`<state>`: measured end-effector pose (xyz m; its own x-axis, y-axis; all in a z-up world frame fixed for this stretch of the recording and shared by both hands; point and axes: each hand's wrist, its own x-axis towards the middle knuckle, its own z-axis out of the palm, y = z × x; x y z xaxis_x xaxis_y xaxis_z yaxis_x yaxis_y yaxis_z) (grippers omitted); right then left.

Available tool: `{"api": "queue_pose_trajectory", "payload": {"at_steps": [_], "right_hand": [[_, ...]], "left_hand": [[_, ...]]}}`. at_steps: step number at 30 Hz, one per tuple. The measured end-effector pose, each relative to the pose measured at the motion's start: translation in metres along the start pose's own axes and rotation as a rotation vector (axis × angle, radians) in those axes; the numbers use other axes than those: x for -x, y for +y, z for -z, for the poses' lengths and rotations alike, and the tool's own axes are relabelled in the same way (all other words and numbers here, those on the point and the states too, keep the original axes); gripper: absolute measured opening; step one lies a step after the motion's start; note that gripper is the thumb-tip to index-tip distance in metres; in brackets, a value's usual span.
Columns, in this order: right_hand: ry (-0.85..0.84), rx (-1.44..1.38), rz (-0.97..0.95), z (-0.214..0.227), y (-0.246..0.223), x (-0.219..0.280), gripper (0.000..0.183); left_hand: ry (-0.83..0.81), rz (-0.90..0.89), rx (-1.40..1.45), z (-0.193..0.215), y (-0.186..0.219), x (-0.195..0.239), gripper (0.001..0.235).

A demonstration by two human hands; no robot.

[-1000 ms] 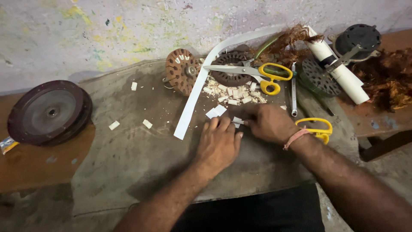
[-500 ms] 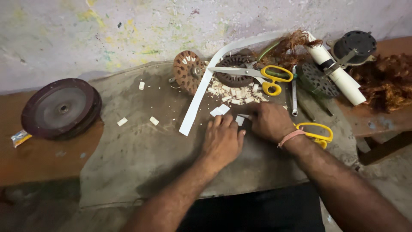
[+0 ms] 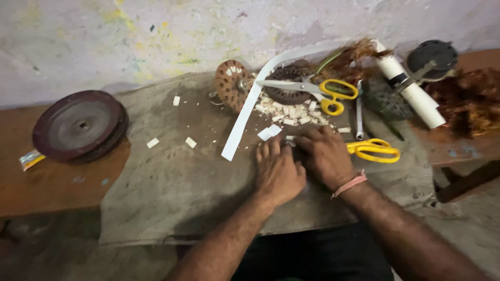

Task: The person cuts small white insulation paper strips using shears, and inserts them one by one into the slots of an electric motor stator core by hand.

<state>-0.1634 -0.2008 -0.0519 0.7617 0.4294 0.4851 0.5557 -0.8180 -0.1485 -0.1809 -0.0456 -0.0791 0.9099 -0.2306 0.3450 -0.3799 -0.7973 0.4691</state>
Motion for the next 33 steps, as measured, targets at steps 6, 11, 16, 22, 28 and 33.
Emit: {"api": "queue_pose_trajectory", "payload": {"at_steps": [6, 11, 16, 22, 28, 33], "right_hand": [[-0.045, 0.03, -0.01, -0.008, 0.007, 0.0, 0.048], [-0.179, -0.003, -0.028, 0.001, 0.008, -0.005, 0.054], [-0.228, -0.09, 0.007, 0.002, 0.014, -0.015, 0.05], [-0.191, -0.13, 0.121, 0.006, 0.017, -0.018, 0.046], [-0.266, -0.076, 0.127, 0.011, 0.017, -0.008, 0.048], [-0.303, -0.028, 0.103, 0.009, 0.016, -0.001, 0.049]], "left_hand": [[0.042, 0.052, 0.075, -0.006, -0.022, -0.008, 0.04], [0.005, -0.21, 0.137, 0.006, -0.056, -0.03, 0.059], [-0.026, -0.302, 0.028, 0.013, -0.053, -0.032, 0.072], [-0.045, -0.24, -0.054, 0.015, -0.047, -0.034, 0.064], [0.008, -0.266, 0.013, 0.016, -0.047, -0.034, 0.061], [-0.004, -0.246, -0.025, 0.015, -0.047, -0.033, 0.044]]}}
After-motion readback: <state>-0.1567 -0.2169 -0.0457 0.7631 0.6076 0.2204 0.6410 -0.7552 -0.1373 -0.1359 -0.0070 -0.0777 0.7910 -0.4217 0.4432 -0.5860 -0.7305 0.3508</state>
